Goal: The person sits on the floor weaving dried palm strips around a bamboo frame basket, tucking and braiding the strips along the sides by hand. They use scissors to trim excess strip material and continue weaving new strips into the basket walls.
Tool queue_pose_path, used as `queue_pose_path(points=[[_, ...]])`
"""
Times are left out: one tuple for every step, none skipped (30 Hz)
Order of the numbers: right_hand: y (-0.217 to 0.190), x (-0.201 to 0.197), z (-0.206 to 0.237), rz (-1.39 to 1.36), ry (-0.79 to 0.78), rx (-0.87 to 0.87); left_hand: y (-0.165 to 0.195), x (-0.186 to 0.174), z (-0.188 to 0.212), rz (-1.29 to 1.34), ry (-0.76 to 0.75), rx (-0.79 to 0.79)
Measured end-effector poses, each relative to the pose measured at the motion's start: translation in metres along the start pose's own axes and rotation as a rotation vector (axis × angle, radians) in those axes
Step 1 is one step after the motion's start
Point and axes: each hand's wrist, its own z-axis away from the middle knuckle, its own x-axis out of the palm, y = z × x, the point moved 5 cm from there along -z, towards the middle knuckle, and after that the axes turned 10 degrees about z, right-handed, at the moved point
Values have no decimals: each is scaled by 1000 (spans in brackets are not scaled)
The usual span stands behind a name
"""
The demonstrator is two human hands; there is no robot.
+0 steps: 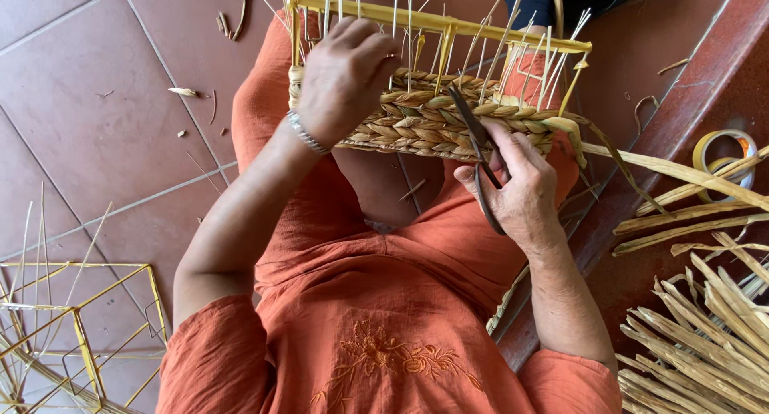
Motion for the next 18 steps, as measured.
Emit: queue_pose_path(points=[[-1, 1, 0, -27, -3, 8, -3, 14, -10, -99, -68, 9], [-1, 2, 0, -54, -8, 19, -6, 25, -21, -196, -136, 19], [-1, 3, 1, -81, -11, 30, -6, 34, -26, -293, -205, 32], [-1, 3, 1, -87, 3, 11, -3, 38, -30, -363, -243, 77], [-1, 3, 3, -94, 14, -7, -3, 39, -35, -433, -281, 122], [0, 3, 4, -102, 26, -26, -1, 40, -38, -503, -320, 167], [2, 3, 5, -102, 27, -19, -3, 42, -41, -559, -399, 170], [4, 4, 6, -102, 30, -13, -5, 44, -43, -616, -478, 174], [6, 5, 7, -102, 33, -7, -6, 48, -44, -673, -556, 178], [8, 7, 8, -94, 21, 17, -5, 50, -49, -635, -549, 175], [11, 9, 8, -87, 9, 41, -5, 54, -55, -598, -541, 171], [13, 10, 9, -81, -4, 63, -5, 58, -60, -560, -532, 166], [12, 11, 9, -65, 16, 29, -8, 66, -60, -581, -677, 146], [11, 12, 9, -48, 37, -5, -12, 73, -60, -601, -822, 124], [9, 12, 8, -30, 56, -39, -15, 78, -58, -619, -966, 100], [9, 13, 8, 31, 55, -43, -13, 78, -59, -584, -962, 114], [9, 14, 7, 91, 54, -47, -12, 75, -60, -549, -958, 127], [8, 14, 5, 153, 54, -52, -10, 72, -61, -515, -953, 142]])
